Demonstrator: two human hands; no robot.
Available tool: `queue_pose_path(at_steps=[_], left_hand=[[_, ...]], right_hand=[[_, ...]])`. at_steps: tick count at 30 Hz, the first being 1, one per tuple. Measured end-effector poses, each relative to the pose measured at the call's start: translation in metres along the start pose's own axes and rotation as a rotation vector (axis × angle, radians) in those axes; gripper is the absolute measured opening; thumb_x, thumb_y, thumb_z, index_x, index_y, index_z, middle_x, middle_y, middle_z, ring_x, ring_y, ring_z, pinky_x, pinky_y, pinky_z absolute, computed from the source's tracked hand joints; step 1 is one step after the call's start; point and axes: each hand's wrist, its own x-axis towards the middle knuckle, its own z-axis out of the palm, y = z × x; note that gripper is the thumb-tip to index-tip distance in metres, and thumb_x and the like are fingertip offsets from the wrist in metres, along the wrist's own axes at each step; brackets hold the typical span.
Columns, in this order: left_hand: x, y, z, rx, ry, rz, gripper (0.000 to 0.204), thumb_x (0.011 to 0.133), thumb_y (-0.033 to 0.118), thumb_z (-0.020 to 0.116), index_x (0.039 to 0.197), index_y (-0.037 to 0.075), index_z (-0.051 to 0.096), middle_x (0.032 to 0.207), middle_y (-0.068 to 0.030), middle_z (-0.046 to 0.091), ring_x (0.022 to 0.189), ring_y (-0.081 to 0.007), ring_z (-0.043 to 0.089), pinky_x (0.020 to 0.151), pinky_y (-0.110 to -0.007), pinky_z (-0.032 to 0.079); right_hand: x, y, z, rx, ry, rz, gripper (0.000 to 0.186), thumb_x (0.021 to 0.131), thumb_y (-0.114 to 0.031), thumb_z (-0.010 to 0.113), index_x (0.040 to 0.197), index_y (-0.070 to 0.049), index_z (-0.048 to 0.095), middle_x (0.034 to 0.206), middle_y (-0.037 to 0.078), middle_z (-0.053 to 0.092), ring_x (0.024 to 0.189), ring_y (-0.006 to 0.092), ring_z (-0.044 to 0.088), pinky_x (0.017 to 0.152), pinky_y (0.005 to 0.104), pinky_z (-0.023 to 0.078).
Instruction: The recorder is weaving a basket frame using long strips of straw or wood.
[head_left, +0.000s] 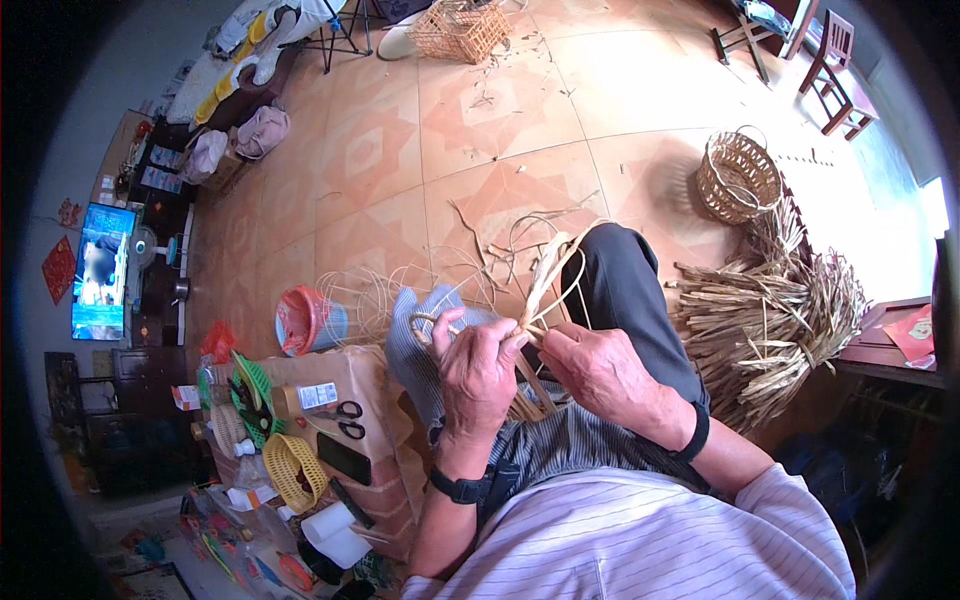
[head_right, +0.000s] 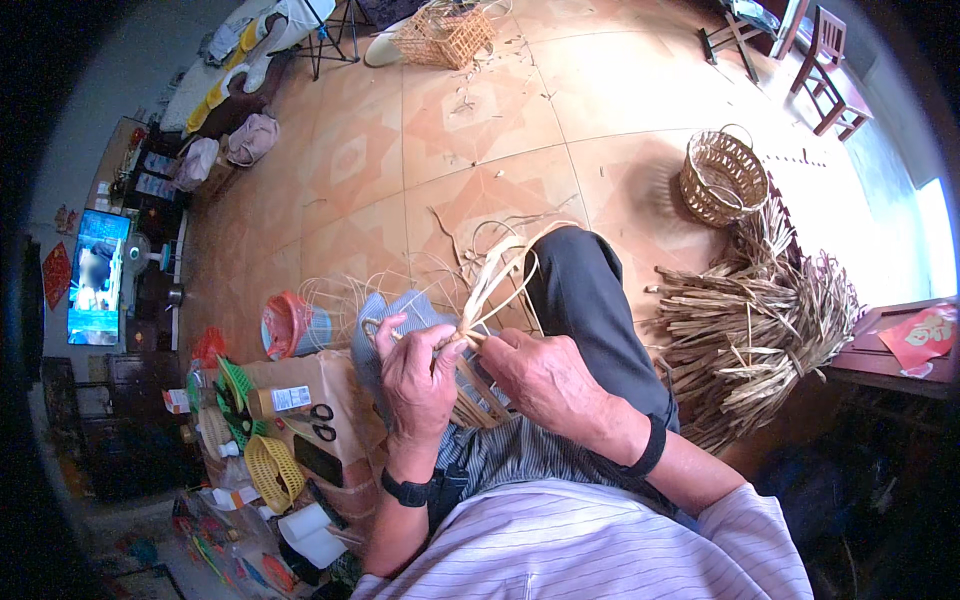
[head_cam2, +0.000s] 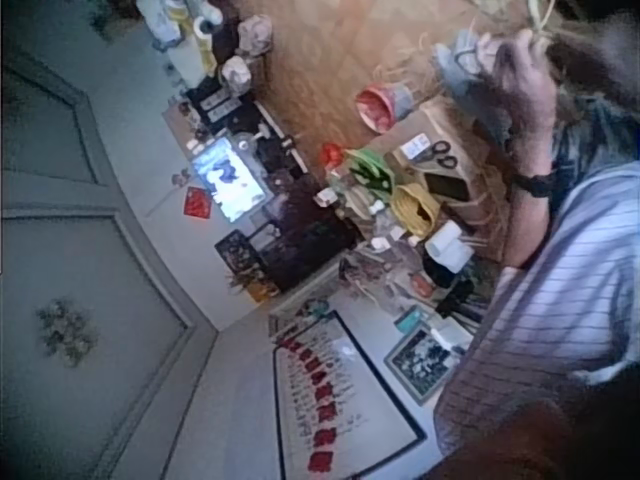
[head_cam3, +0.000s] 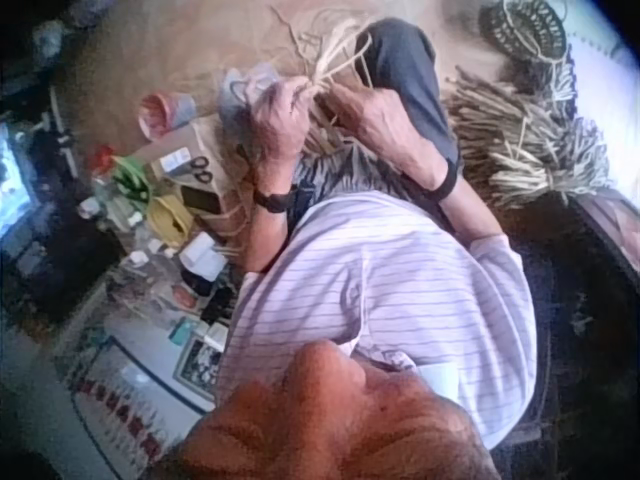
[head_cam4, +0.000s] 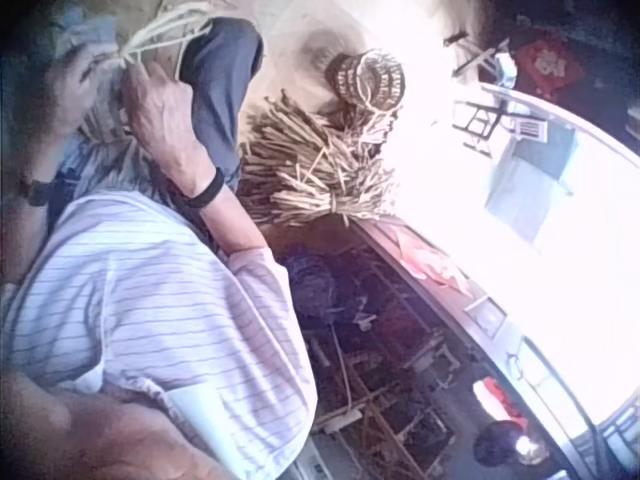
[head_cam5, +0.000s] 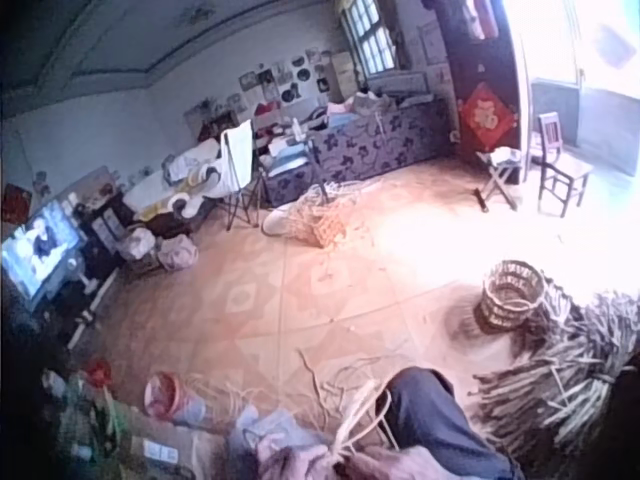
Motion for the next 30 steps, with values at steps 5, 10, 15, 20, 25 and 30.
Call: queue_pose_path(at_steps=[5,10,15,20,25,30], left_hand=[[-0.002,0.002,0.007,0.097,0.011,0.037,0.013,0.099,0.015,0.070,0.104,0.004,0.065,0.089,-0.0093,0.069,0.083,-0.0290,0.068,0.106,-0.053,0.046],[-0.001,0.007,0.011,0.179,0.036,0.041,0.011,0.098,0.011,0.068,0.106,0.003,0.065,0.085,-0.0110,0.064,0.082,-0.0308,0.067,0.108,-0.054,0.045],[-0.001,0.010,0.006,0.136,-0.008,-0.002,0.013,0.097,0.009,0.068,0.108,0.003,0.066,0.091,-0.0113,0.067,0.087,-0.0302,0.068,0.109,-0.054,0.045],[0.011,0.013,-0.008,0.053,-0.021,0.017,0.028,0.094,0.006,0.069,0.122,0.007,0.071,0.101,-0.0096,0.070,0.094,-0.0285,0.068,0.104,-0.050,0.049],[0.011,0.002,-0.013,0.140,-0.139,0.174,0.038,0.093,0.004,0.069,0.131,0.009,0.071,0.103,-0.0088,0.069,0.098,-0.0311,0.066,0.089,-0.043,0.053],[0.016,0.012,-0.017,0.184,-0.237,0.086,0.035,0.094,0.008,0.068,0.129,0.006,0.067,0.106,-0.0122,0.066,0.100,-0.0338,0.064,0.090,-0.046,0.052]], right_hand=[[-0.004,-0.005,-0.001,0.021,-0.002,0.028,0.016,0.090,-0.008,0.070,0.099,-0.006,0.056,0.084,0.013,0.060,0.072,0.0360,0.068,0.059,0.0462,0.053],[-0.009,-0.008,0.001,-0.012,-0.015,0.056,0.015,0.090,-0.007,0.068,0.100,-0.006,0.057,0.086,0.013,0.061,0.073,0.0372,0.068,0.060,0.0469,0.054],[-0.010,-0.006,0.000,-0.002,-0.021,0.059,0.014,0.091,-0.008,0.068,0.100,-0.006,0.057,0.086,0.014,0.061,0.075,0.0376,0.068,0.060,0.0469,0.054],[-0.009,-0.002,-0.001,0.022,-0.014,0.040,0.015,0.091,-0.009,0.069,0.100,-0.006,0.057,0.086,0.013,0.061,0.075,0.0374,0.068,0.061,0.0466,0.054],[-0.008,-0.002,-0.003,0.046,-0.020,0.038,0.015,0.090,-0.007,0.068,0.100,-0.006,0.057,0.086,0.014,0.061,0.074,0.0377,0.068,0.060,0.0473,0.054],[-0.005,0.000,-0.003,0.049,-0.015,0.055,0.014,0.090,-0.007,0.069,0.099,-0.006,0.057,0.084,0.014,0.062,0.074,0.0377,0.068,0.060,0.0477,0.053]])
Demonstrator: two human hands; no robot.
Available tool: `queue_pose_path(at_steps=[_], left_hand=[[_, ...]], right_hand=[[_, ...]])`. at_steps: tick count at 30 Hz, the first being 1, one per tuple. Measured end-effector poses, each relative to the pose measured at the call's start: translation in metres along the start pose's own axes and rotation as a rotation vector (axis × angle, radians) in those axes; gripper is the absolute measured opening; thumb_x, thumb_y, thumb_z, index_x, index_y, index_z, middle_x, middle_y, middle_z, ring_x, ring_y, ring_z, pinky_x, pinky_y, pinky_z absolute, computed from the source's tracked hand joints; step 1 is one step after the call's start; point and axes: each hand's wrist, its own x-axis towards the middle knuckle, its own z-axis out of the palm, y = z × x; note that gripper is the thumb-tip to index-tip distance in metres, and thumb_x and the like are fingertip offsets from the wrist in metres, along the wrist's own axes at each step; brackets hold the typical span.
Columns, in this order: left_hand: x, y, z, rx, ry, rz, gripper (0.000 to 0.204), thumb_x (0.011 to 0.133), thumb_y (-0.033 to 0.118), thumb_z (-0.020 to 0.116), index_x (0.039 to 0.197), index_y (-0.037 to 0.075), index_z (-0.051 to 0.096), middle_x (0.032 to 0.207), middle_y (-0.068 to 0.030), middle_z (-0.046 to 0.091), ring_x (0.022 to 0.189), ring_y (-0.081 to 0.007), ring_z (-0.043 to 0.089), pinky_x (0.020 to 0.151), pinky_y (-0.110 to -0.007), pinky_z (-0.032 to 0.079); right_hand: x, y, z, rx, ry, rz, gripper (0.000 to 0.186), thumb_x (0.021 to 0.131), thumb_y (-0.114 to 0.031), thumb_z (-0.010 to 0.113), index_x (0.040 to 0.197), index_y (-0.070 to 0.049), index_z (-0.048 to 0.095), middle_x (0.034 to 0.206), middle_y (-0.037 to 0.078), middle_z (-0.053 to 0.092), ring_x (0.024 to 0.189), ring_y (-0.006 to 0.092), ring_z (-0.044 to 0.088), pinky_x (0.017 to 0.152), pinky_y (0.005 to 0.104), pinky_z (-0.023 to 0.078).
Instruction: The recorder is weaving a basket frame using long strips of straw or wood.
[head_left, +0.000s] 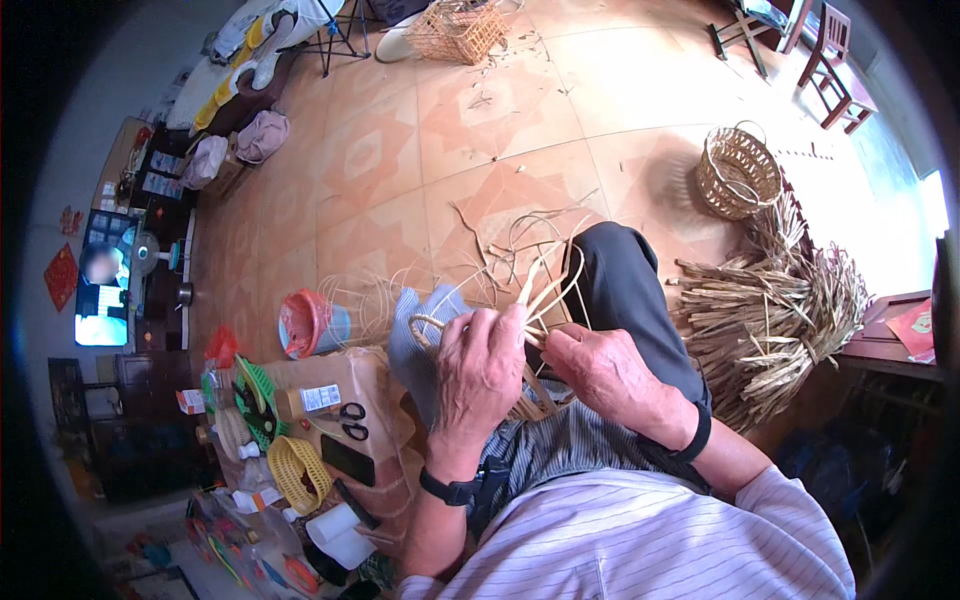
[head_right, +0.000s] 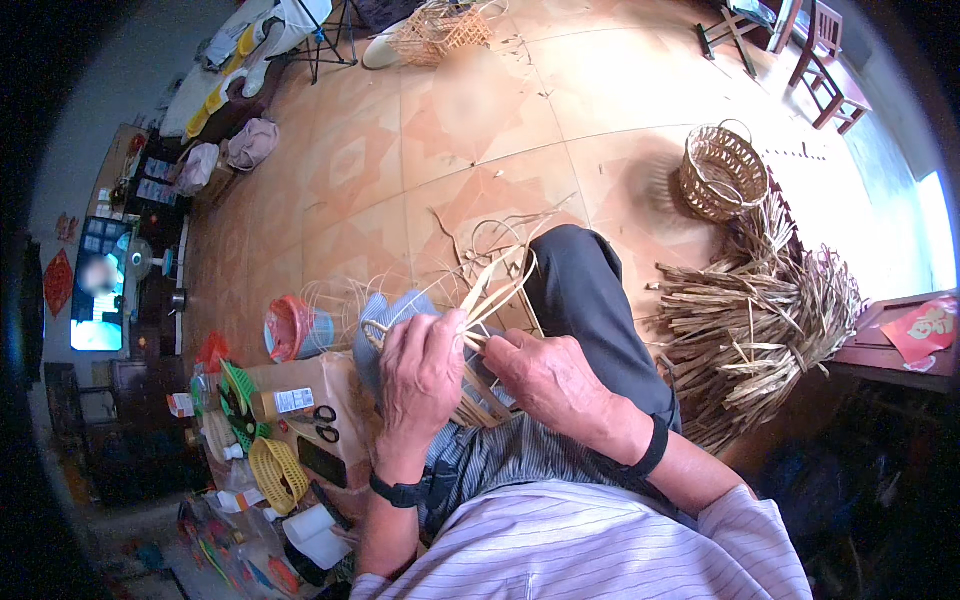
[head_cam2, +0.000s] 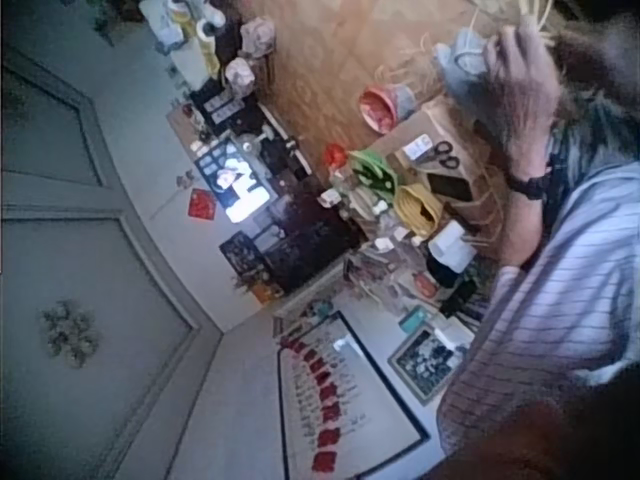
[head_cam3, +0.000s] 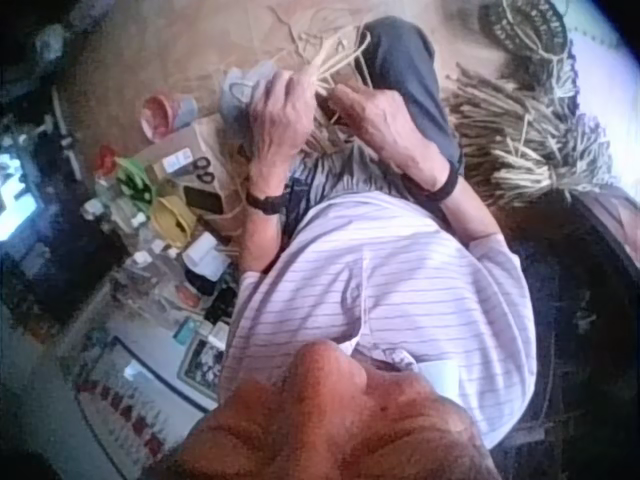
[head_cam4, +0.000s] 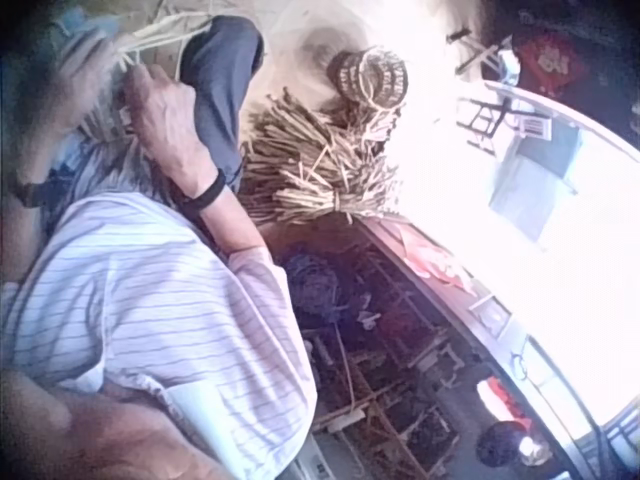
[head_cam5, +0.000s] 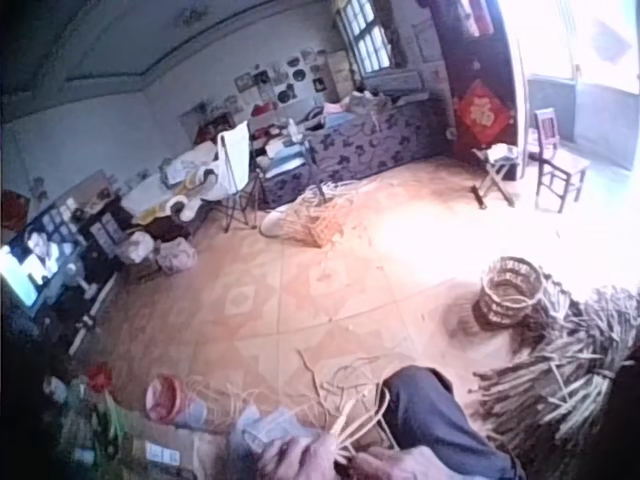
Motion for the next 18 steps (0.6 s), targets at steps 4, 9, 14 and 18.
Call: queue_pose_path(at_steps=[4,9,14,18], left_hand=[[0.001,-0.002,0.002,0.011,0.004,-0.001,0.030,0.094,0.010,0.069,0.123,0.004,0.064,0.115,-0.0152,0.065,0.107,-0.0362,0.063,0.095,-0.048,0.050],[0.005,0.001,-0.005,-0.056,0.008,0.009,0.029,0.092,0.010,0.071,0.119,0.003,0.062,0.115,-0.0167,0.067,0.110,-0.0374,0.063,0.098,-0.048,0.048],[0.003,-0.001,-0.003,-0.176,-0.056,-0.091,0.025,0.091,0.009,0.075,0.112,0.002,0.064,0.095,-0.0159,0.073,0.099,-0.0368,0.068,0.101,-0.048,0.047],[0.011,0.000,0.002,-0.183,-0.046,-0.109,0.021,0.092,0.009,0.074,0.110,0.003,0.065,0.093,-0.0149,0.074,0.094,-0.0347,0.070,0.100,-0.047,0.047]], right_hand=[[0.003,-0.001,-0.001,-0.024,0.011,-0.011,0.014,0.091,-0.010,0.070,0.097,-0.005,0.058,0.080,0.015,0.061,0.072,0.0381,0.068,0.060,0.0477,0.053],[0.006,0.003,-0.018,0.090,0.031,0.037,0.019,0.097,-0.015,0.071,0.090,-0.003,0.059,0.073,0.018,0.061,0.068,0.0392,0.065,0.060,0.0471,0.052],[0.026,0.000,-0.049,0.931,-0.237,0.453,0.030,0.112,-0.027,0.060,0.093,-0.004,0.065,0.074,-0.003,0.062,0.070,0.0043,0.055,0.059,0.0294,0.045],[0.008,0.022,-0.019,1.058,0.046,0.493,0.026,0.112,-0.024,0.058,0.101,-0.003,0.068,0.078,-0.004,0.059,0.075,0.0048,0.052,0.065,0.0266,0.045]])
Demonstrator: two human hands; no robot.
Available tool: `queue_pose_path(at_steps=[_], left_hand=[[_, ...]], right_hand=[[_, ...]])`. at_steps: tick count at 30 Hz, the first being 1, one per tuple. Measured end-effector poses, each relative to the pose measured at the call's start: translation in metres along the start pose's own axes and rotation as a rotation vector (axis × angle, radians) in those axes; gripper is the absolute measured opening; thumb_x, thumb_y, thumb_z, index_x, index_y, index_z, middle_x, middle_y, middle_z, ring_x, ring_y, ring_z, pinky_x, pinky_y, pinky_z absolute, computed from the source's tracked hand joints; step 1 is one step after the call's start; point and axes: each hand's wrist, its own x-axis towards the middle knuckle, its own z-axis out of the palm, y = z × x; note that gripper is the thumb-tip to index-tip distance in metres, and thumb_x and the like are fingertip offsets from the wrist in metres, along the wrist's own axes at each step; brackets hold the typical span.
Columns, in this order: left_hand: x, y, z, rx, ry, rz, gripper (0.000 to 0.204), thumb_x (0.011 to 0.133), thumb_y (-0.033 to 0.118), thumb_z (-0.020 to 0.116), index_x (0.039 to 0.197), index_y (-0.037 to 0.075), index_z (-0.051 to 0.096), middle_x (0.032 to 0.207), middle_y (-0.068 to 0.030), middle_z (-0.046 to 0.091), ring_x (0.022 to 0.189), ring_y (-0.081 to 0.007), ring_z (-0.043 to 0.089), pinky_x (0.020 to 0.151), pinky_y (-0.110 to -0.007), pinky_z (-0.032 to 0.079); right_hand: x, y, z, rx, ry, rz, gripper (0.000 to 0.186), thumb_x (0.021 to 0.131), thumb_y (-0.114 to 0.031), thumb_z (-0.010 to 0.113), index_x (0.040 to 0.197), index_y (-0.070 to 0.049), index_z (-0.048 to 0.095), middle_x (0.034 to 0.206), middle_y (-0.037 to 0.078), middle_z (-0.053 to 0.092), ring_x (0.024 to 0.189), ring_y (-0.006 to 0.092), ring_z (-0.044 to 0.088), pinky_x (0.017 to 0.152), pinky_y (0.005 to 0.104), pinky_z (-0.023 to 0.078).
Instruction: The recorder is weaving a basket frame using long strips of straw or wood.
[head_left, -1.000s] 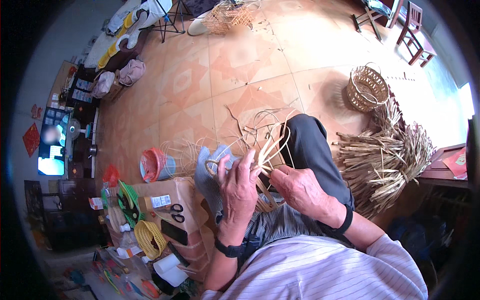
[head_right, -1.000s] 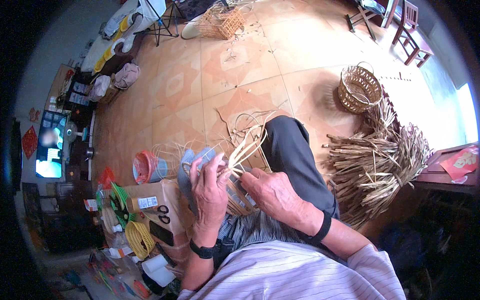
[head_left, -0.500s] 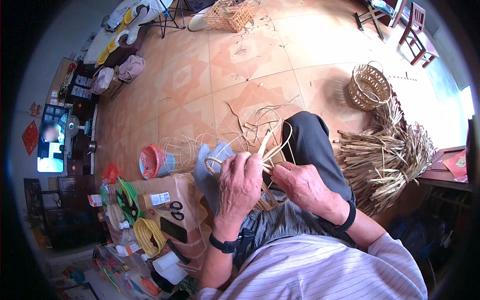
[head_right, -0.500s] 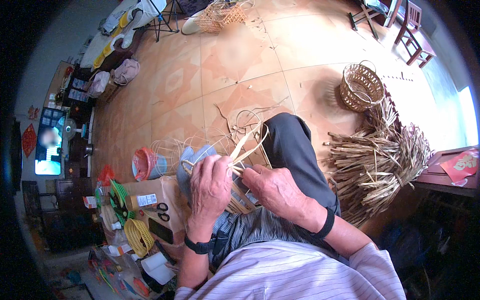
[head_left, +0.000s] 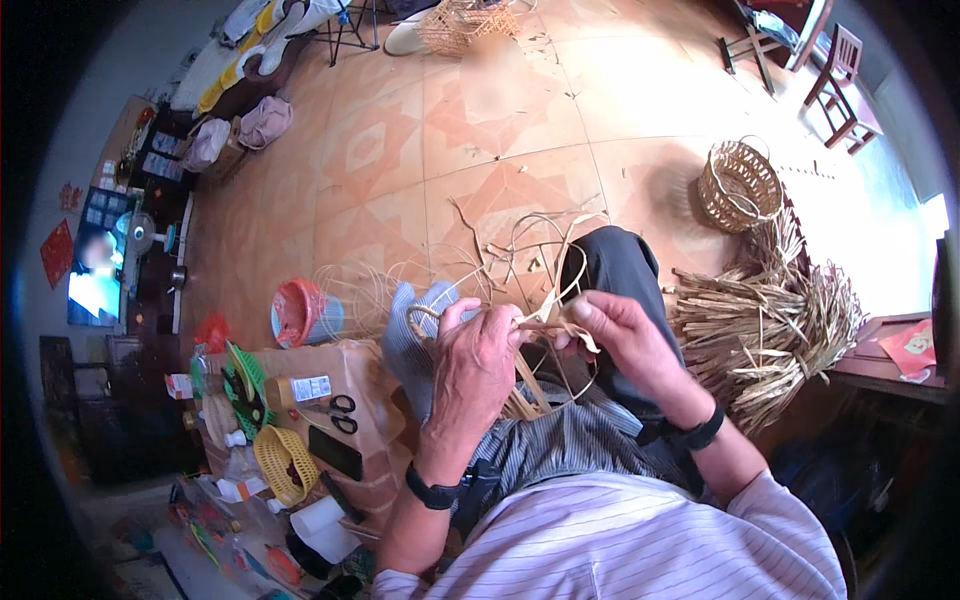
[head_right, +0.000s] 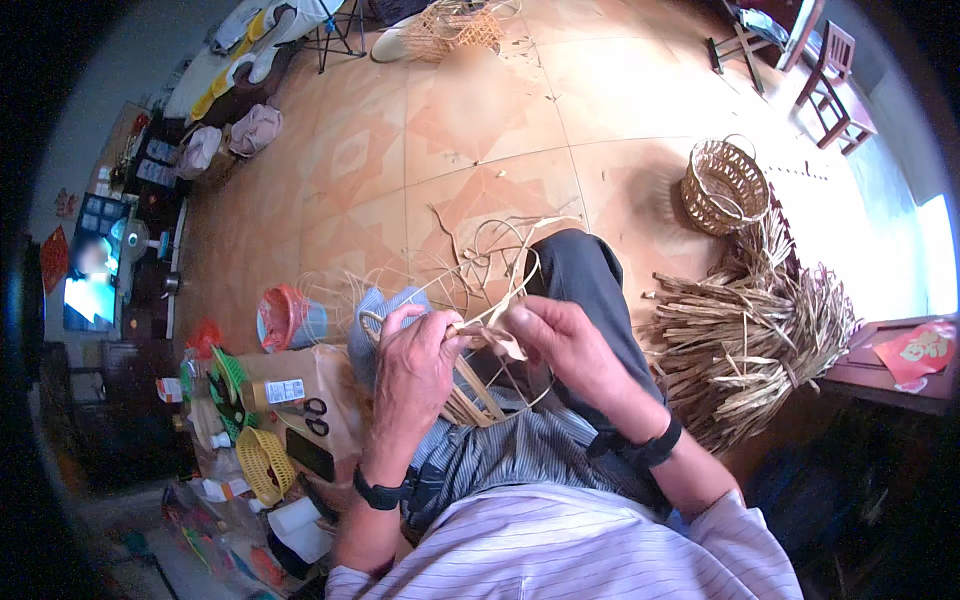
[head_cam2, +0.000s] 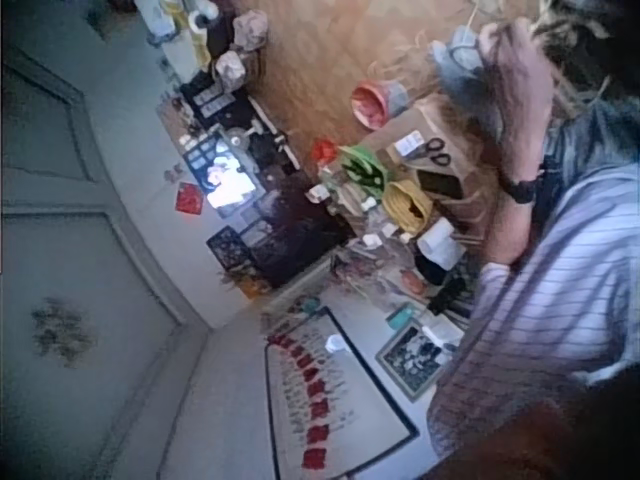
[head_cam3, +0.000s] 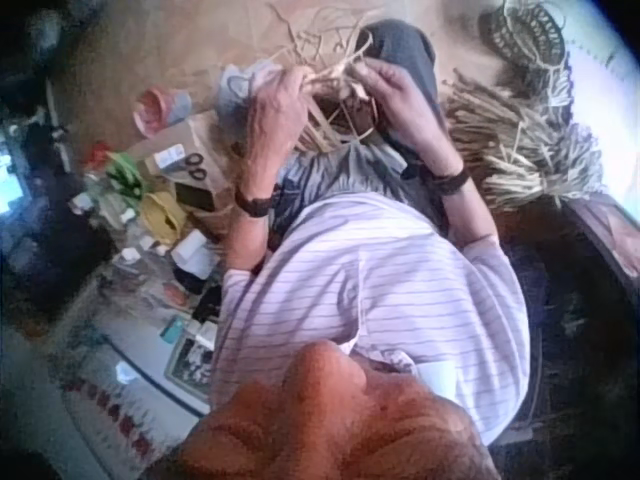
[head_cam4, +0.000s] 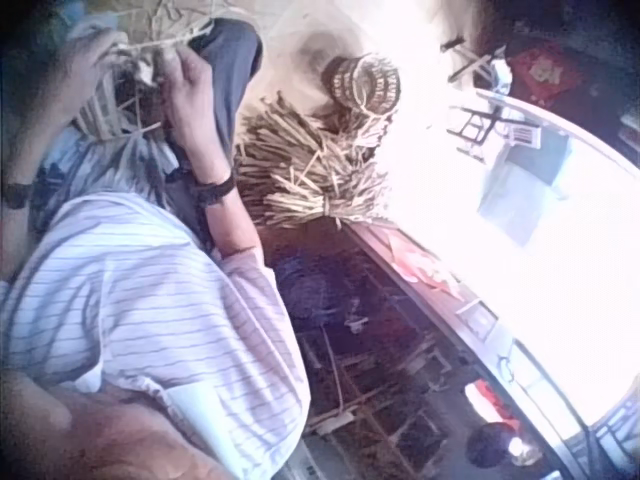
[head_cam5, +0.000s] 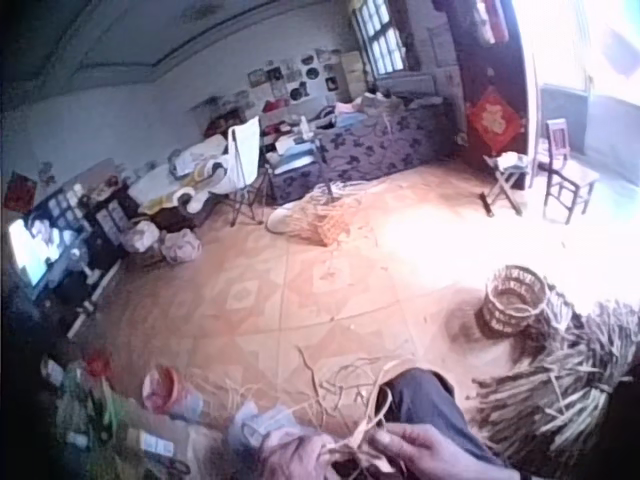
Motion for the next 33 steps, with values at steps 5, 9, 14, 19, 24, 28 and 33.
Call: queue_pose_path(at_steps=[5,9,14,19,24,28,33], left_hand=[[0.003,-0.003,-0.002,-0.050,-0.034,-0.080,0.017,0.094,0.011,0.072,0.109,0.005,0.067,0.092,-0.0136,0.074,0.092,-0.0344,0.070,0.101,-0.048,0.047],[0.000,-0.005,-0.003,-0.028,-0.016,-0.146,0.017,0.091,0.007,0.071,0.108,0.008,0.070,0.092,-0.0162,0.071,0.102,-0.0394,0.066,0.095,-0.049,0.051],[0.005,-0.007,0.044,-0.102,0.054,-0.187,0.027,0.087,0.007,0.073,0.113,0.008,0.066,0.094,-0.0191,0.072,0.100,-0.0420,0.068,0.096,-0.052,0.051],[0.001,-0.010,0.040,-0.130,0.035,-0.102,0.022,0.090,0.007,0.070,0.106,0.006,0.054,0.080,-0.0137,0.071,0.087,-0.0352,0.072,0.099,-0.047,0.043],[0.002,-0.013,0.042,-0.071,0.103,-0.053,0.018,0.088,0.006,0.069,0.099,0.002,0.056,0.072,-0.0166,0.068,0.083,-0.0366,0.072,0.098,-0.047,0.045],[0.008,-0.010,0.034,-0.077,0.131,-0.056,0.015,0.087,0.008,0.069,0.094,-0.001,0.059,0.071,-0.0192,0.068,0.083,-0.0409,0.070,0.094,-0.047,0.047],[0.018,-0.015,0.039,-0.084,0.094,-0.026,0.009,0.088,0.006,0.064,0.093,-0.001,0.060,0.072,-0.0210,0.063,0.087,-0.0377,0.065,0.091,-0.049,0.047]], right_hand=[[-0.021,0.031,0.010,-0.701,0.082,-0.370,0.015,0.095,-0.009,0.075,0.098,0.001,0.064,0.080,0.015,0.058,0.068,0.0286,0.058,0.061,0.0407,0.049],[-0.020,0.015,0.024,-1.072,0.197,-0.600,0.020,0.084,-0.008,0.079,0.099,-0.005,0.066,0.083,0.014,0.059,0.074,0.0382,0.064,0.062,0.0481,0.051],[-0.022,0.017,0.022,-1.303,0.205,-0.675,0.026,0.084,-0.009,0.079,0.107,-0.006,0.068,0.105,0.012,0.074,0.088,0.0347,0.072,0.071,0.0436,0.058],[-0.010,0.026,0.029,-1.272,0.203,-0.645,0.030,0.086,-0.009,0.078,0.113,-0.006,0.066,0.102,0.011,0.074,0.088,0.0328,0.072,0.073,0.0423,0.058],[0.003,0.032,0.036,-1.311,0.245,-0.708,0.034,0.083,-0.007,0.077,0.112,-0.006,0.061,0.099,0.014,0.070,0.094,0.0344,0.071,0.078,0.0452,0.057],[0.009,0.032,0.032,-1.240,0.167,-0.639,0.037,0.078,0.000,0.075,0.112,-0.005,0.059,0.098,0.017,0.067,0.093,0.0394,0.067,0.078,0.0478,0.053],[0.016,0.038,0.030,-1.209,0.203,-0.642,0.036,0.077,0.000,0.076,0.109,-0.004,0.061,0.096,0.017,0.066,0.090,0.0397,0.066,0.078,0.0482,0.053]])
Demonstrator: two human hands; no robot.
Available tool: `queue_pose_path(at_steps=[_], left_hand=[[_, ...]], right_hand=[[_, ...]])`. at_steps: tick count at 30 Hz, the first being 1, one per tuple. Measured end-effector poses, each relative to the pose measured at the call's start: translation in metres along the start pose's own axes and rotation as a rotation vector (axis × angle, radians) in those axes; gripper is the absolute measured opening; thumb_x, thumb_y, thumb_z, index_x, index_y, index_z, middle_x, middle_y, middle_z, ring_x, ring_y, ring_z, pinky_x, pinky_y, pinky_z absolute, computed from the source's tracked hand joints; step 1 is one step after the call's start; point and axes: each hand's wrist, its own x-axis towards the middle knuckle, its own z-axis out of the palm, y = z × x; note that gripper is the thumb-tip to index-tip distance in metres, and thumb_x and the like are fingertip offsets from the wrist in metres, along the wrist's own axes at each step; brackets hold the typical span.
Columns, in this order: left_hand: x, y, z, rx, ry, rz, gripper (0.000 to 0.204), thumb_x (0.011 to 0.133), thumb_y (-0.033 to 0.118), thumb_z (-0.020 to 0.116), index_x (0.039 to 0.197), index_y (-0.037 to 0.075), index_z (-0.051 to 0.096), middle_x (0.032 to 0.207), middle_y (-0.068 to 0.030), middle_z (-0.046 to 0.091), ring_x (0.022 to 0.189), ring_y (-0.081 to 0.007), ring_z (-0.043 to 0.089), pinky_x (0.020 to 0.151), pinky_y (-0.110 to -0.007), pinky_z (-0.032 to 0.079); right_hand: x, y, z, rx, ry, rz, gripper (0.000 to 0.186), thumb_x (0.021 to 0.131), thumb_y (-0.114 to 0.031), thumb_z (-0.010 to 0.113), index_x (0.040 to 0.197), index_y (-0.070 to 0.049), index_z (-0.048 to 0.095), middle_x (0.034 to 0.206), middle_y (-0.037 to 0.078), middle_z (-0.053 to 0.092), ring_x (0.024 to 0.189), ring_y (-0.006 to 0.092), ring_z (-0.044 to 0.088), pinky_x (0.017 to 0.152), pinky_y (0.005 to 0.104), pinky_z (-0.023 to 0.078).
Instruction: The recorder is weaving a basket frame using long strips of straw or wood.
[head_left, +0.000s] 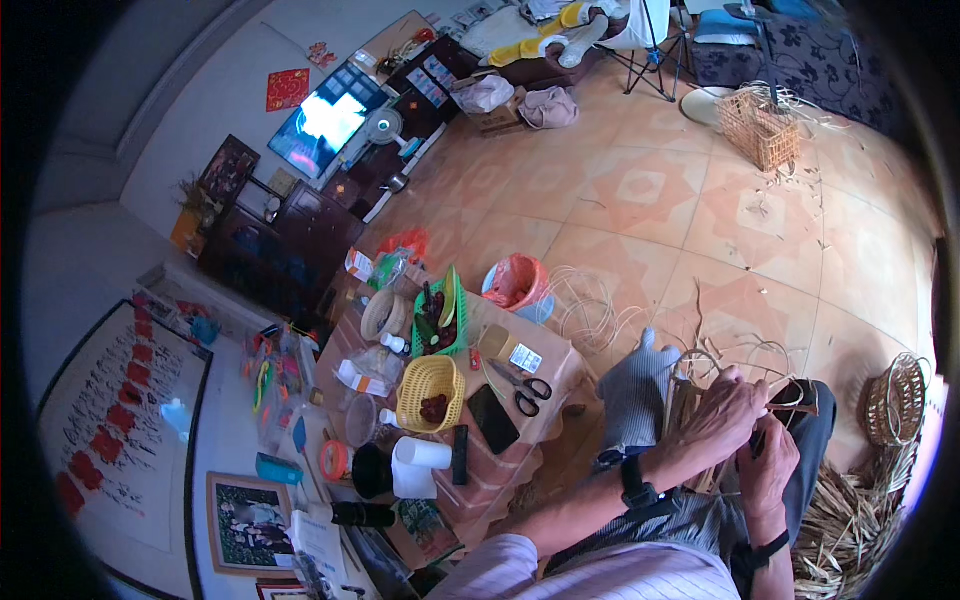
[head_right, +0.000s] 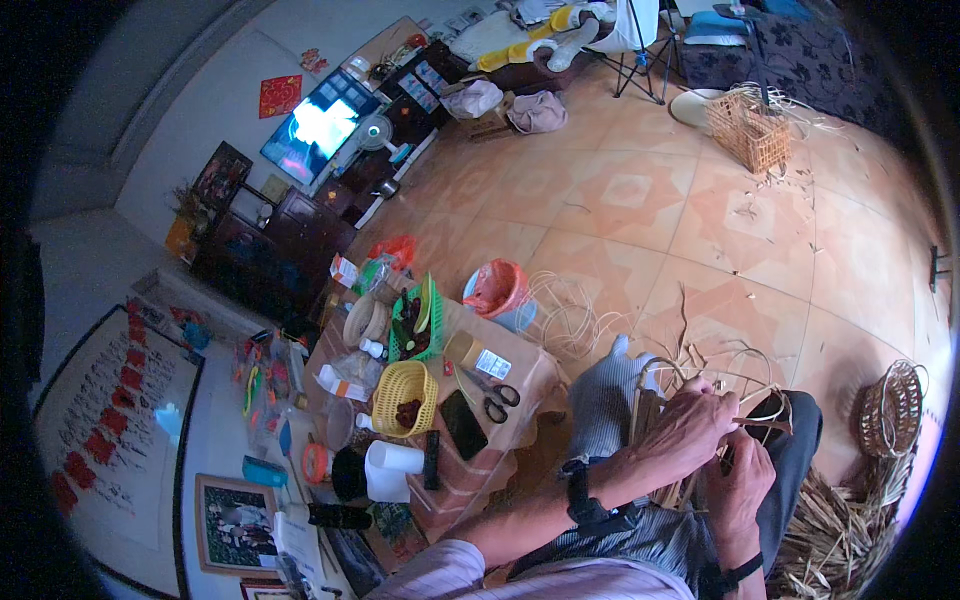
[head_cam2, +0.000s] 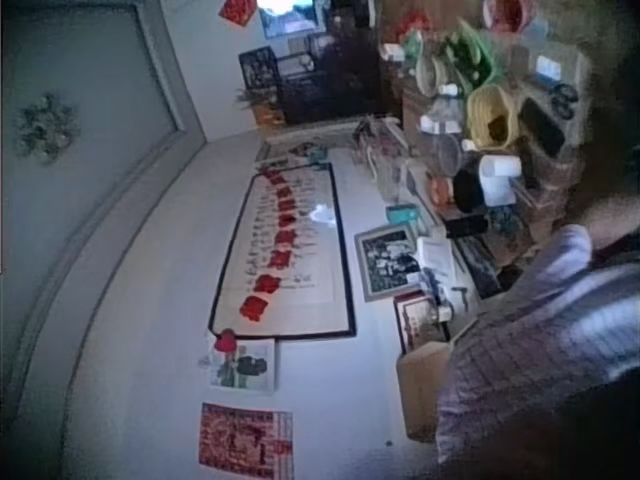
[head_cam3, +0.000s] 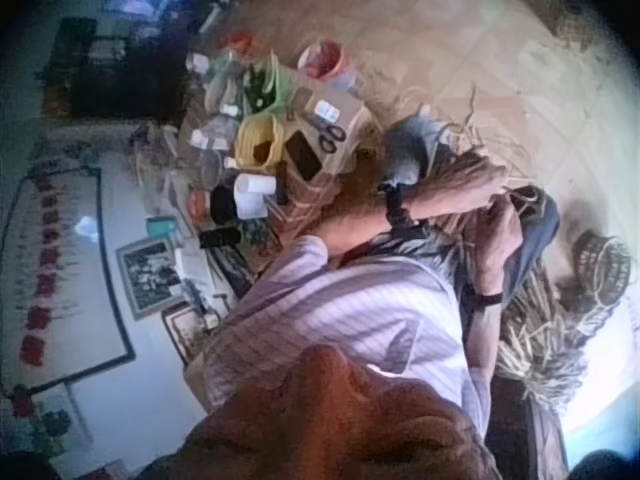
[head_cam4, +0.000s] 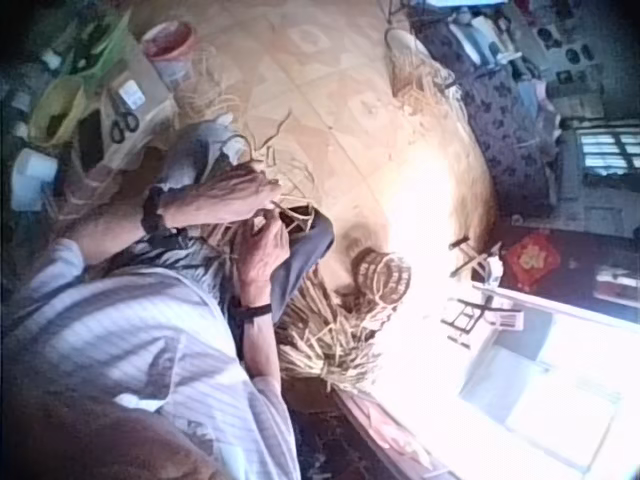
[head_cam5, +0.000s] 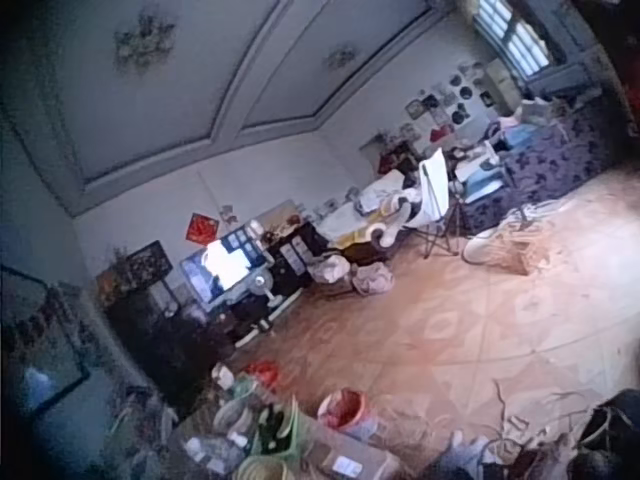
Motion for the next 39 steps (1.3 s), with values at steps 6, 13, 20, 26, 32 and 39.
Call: queue_pose_path(at_steps=[6,13,20,26,32,39], left_hand=[[0.016,-0.007,0.004,0.086,0.083,0.054,0.013,0.083,0.010,0.069,0.089,0.000,0.065,0.073,-0.0162,0.067,0.076,-0.0369,0.067,0.087,-0.048,0.049],[0.022,-0.009,0.008,0.109,-0.034,0.022,0.018,0.089,0.012,0.072,0.094,-0.001,0.061,0.079,-0.0198,0.069,0.082,-0.0386,0.070,0.091,-0.049,0.047],[0.016,-0.019,0.009,0.014,-0.003,0.076,0.024,0.094,0.023,0.072,0.097,0.003,0.058,0.086,-0.0160,0.069,0.090,-0.0359,0.069,0.094,-0.049,0.047],[0.012,-0.027,0.015,0.046,0.265,0.137,0.023,0.094,0.018,0.072,0.101,0.003,0.057,0.094,-0.0134,0.066,0.096,-0.0328,0.066,0.103,-0.051,0.046],[0.004,-0.019,0.016,0.146,0.267,0.157,0.017,0.097,0.015,0.067,0.105,0.003,0.058,0.090,-0.0114,0.063,0.092,-0.0304,0.066,0.112,-0.052,0.043],[0.011,-0.005,0.031,0.085,0.125,0.040,0.011,0.096,0.011,0.062,0.103,0.004,0.060,0.086,-0.0130,0.066,0.090,-0.0320,0.068,0.112,-0.053,0.040]], right_hand=[[0.009,-0.006,0.004,-0.144,0.134,-0.053,0.033,0.072,0.002,0.078,0.102,-0.003,0.065,0.090,0.014,0.058,0.081,0.0364,0.061,0.072,0.0456,0.051],[0.001,0.000,0.005,0.187,0.126,0.129,0.013,0.082,0.006,0.072,0.090,0.001,0.064,0.086,0.012,0.049,0.074,0.0276,0.052,0.067,0.0364,0.047],[0.000,-0.028,-0.016,0.105,0.106,0.068,0.017,0.086,0.009,0.069,0.094,-0.001,0.058,0.090,0.016,0.055,0.076,0.0321,0.057,0.065,0.0400,0.048],[-0.012,-0.026,-0.011,0.309,-0.060,0.167,0.017,0.091,0.009,0.068,0.099,-0.002,0.057,0.084,0.016,0.062,0.068,0.0308,0.062,0.064,0.0379,0.051],[-0.019,-0.029,-0.020,0.348,-0.076,0.132,0.020,0.084,0.010,0.073,0.095,-0.001,0.061,0.089,0.014,0.058,0.075,0.0270,0.060,0.065,0.0356,0.049],[-0.039,-0.020,-0.034,0.334,-0.054,0.255,0.016,0.082,0.010,0.073,0.091,0.002,0.063,0.096,0.013,0.055,0.082,0.0259,0.058,0.067,0.0341,0.049]])
